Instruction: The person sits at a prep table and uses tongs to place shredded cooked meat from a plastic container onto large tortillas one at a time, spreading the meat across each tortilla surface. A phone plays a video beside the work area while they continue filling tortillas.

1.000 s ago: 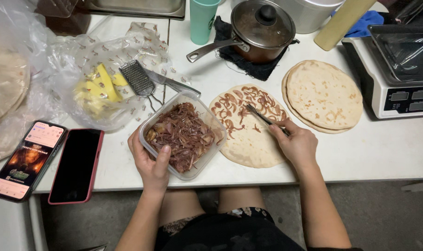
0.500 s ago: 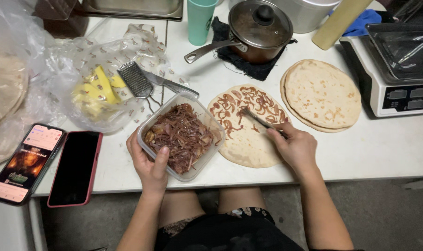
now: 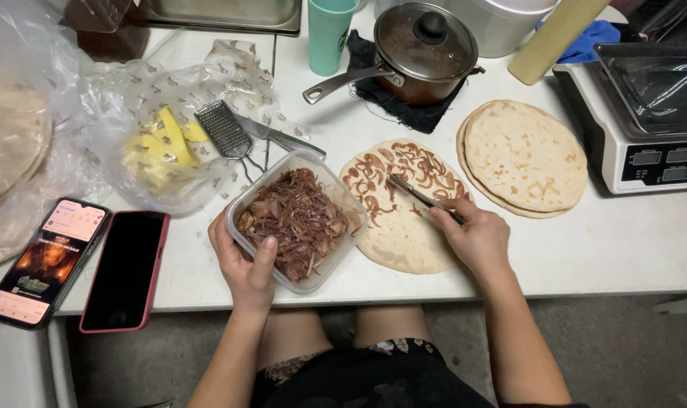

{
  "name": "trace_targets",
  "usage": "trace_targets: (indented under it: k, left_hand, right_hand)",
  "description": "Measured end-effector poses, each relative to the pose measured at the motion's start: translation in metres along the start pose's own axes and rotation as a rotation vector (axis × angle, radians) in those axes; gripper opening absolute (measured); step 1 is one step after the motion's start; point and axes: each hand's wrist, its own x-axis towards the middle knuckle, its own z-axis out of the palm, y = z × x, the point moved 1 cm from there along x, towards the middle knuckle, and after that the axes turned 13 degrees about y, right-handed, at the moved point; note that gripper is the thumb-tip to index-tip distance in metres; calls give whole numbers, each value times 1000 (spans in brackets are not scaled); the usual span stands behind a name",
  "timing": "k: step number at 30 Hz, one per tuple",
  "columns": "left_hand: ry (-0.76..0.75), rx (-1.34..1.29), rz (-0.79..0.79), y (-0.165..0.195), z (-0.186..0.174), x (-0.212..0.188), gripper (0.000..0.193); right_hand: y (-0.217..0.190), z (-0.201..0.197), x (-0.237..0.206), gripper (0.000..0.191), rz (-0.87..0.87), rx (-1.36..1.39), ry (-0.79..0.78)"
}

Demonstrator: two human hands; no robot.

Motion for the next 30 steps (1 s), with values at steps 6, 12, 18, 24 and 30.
trace_targets:
  k: [6, 12, 18, 24, 30]
  left_hand:
    - [0, -18, 1, -2, 0, -1, 73]
    - [1, -25, -14, -4, 0, -2, 74]
    - [-7, -17, -25, -3, 1, -2, 75]
    - [-6, 2, -8, -2, 0, -2, 73]
    - [4, -18, -11, -1, 2, -1, 73]
  right_hand:
    - [-2, -2, -11, 33, 60, 13, -44]
    - [2, -1, -12, 31, 64, 78, -28]
    - [-3, 0, -13, 31, 116, 34, -73]
    - [-11, -12, -16, 34, 115, 83, -71]
    - [-18, -18, -15, 33, 78, -43, -135]
